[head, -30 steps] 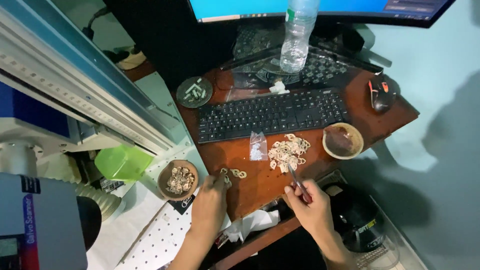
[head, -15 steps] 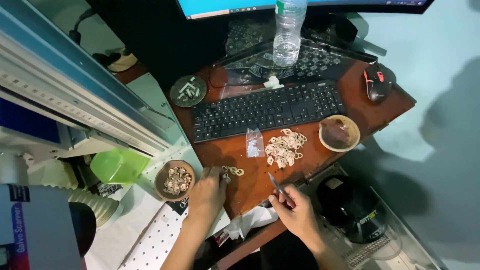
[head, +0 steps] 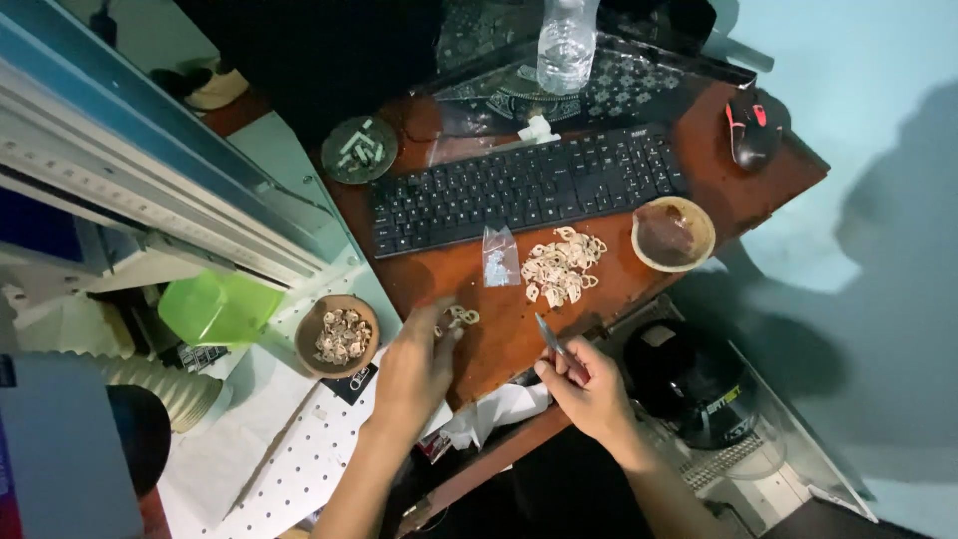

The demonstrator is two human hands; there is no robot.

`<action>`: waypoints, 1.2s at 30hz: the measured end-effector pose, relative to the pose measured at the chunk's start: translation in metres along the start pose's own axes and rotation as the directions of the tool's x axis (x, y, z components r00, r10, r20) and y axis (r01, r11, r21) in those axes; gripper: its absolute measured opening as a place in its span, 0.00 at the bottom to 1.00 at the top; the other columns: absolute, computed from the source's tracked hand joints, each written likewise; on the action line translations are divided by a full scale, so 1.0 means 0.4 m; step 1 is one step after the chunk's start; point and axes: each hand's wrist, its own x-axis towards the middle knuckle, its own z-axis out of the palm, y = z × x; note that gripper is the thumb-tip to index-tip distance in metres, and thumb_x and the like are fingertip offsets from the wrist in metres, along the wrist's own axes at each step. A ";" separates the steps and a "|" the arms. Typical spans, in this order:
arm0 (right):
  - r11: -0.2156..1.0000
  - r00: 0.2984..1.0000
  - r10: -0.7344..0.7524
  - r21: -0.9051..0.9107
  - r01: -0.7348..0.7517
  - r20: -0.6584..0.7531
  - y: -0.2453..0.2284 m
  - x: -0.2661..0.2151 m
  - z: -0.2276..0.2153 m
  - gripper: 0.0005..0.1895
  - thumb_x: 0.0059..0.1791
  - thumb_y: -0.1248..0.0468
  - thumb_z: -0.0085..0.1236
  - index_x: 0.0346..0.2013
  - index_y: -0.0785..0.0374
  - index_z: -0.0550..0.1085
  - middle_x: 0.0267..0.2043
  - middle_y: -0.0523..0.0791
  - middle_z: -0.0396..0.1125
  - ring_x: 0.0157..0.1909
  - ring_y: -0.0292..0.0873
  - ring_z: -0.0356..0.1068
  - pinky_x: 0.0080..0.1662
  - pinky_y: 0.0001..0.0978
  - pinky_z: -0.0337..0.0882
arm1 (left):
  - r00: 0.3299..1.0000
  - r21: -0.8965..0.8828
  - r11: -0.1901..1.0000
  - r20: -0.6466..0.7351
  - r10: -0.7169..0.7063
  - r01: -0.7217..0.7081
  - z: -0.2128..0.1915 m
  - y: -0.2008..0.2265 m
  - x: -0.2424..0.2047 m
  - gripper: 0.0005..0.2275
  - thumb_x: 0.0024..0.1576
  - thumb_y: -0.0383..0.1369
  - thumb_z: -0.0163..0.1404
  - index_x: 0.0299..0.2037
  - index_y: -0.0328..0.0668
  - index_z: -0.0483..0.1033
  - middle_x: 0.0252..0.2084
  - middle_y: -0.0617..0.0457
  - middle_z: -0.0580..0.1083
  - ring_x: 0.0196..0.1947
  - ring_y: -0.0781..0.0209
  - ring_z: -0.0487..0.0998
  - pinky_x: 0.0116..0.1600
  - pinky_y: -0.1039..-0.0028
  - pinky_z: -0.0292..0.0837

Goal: Cleaning and assembling small wooden jewelry pieces by removing debris and attaching metal rings using pliers.

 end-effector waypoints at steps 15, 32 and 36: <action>0.978 0.995 -0.068 0.202 0.052 0.071 0.050 -0.015 0.002 0.12 0.46 0.64 0.68 0.32 0.61 0.70 0.20 0.37 0.58 0.22 0.31 0.60 0.29 0.24 0.68 | 0.871 -0.629 0.639 -0.135 0.472 -0.444 0.118 0.029 -0.080 0.08 0.55 0.23 0.62 0.43 0.44 0.84 0.42 0.48 0.84 0.41 0.56 0.87 0.49 0.73 0.88; 0.914 0.917 -0.093 0.398 -0.076 0.389 -0.157 0.086 0.049 0.09 0.50 0.71 0.55 0.38 0.61 0.63 0.28 0.46 0.70 0.21 0.38 0.62 0.25 0.31 0.68 | 0.916 -0.462 0.802 -0.309 0.255 -0.379 0.064 -0.050 -0.149 0.07 0.62 0.33 0.53 0.41 0.44 0.85 0.42 0.53 0.83 0.41 0.60 0.85 0.50 0.74 0.78; 0.954 0.910 0.101 0.220 -0.203 0.403 -0.230 0.176 0.035 0.12 0.55 0.57 0.43 0.49 0.60 0.65 0.33 0.43 0.64 0.33 0.39 0.64 0.45 0.33 0.66 | 0.978 -0.720 0.690 -0.189 -0.089 -0.076 0.072 -0.073 -0.143 0.07 0.56 0.33 0.59 0.40 0.40 0.87 0.35 0.51 0.84 0.33 0.64 0.83 0.42 0.76 0.81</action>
